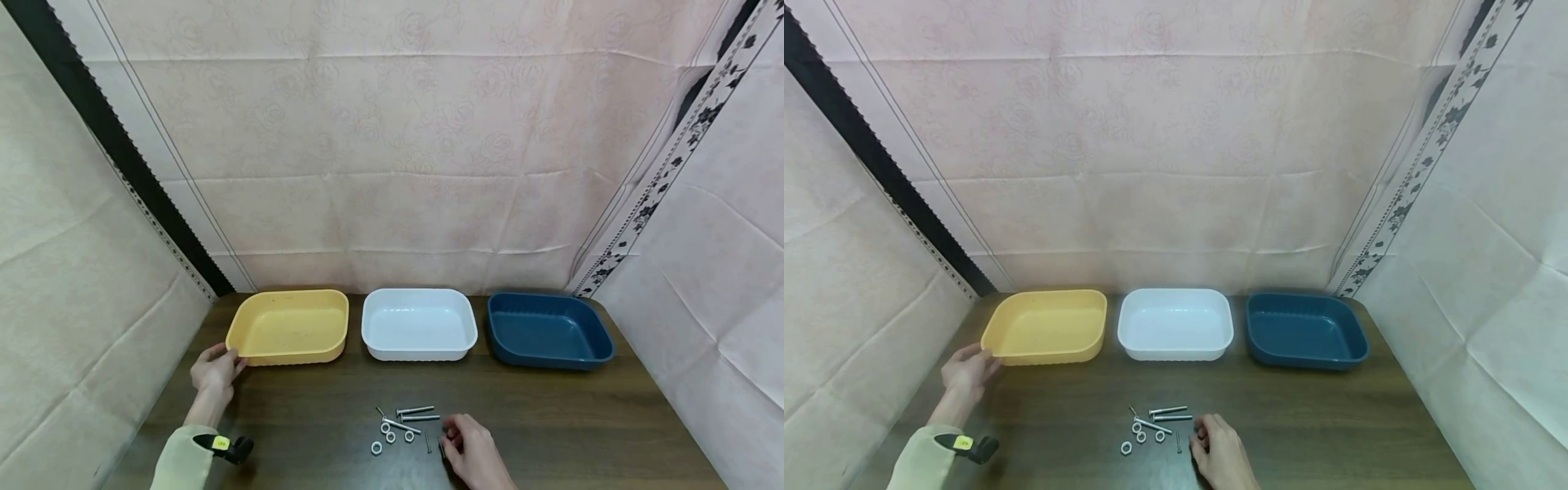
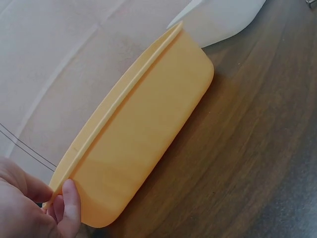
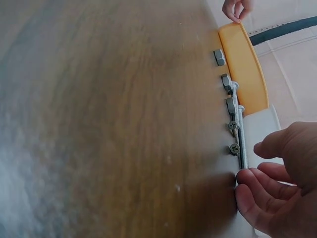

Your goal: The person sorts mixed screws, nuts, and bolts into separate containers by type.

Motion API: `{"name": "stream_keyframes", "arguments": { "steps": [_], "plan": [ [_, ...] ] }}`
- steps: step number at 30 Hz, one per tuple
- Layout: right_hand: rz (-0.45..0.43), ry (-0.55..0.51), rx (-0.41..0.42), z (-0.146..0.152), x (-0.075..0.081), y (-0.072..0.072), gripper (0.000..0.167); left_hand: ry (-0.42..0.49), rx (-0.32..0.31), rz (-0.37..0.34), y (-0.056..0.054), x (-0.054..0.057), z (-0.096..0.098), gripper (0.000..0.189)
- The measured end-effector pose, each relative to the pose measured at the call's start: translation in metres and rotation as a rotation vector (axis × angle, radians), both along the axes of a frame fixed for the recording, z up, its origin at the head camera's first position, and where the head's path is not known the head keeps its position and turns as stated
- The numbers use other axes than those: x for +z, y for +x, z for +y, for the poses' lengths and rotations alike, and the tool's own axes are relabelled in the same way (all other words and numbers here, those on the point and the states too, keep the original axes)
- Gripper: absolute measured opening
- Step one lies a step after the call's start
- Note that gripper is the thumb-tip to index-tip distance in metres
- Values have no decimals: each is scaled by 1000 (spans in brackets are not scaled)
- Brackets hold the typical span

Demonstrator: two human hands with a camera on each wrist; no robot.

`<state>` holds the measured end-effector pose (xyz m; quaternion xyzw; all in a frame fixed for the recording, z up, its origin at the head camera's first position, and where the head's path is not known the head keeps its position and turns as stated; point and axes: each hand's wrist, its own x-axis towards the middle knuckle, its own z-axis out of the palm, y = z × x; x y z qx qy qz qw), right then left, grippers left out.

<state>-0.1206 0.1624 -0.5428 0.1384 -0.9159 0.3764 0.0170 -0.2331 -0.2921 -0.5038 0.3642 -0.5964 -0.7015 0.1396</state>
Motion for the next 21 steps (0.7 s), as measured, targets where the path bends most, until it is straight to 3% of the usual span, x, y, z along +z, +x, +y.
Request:
{"name": "stream_keyframes", "arguments": {
  "steps": [11,18,21],
  "plan": [
    [9,66,-55,-6,-2,4,19,10,4,1,0,-1,-1,50],
    [-94,150,-135,-12,-1,4,21,10,7,2,1,1,1,50],
    [-40,195,-149,-13,-2,7,21,9,10,-1,1,1,1,50]
  ]
}}
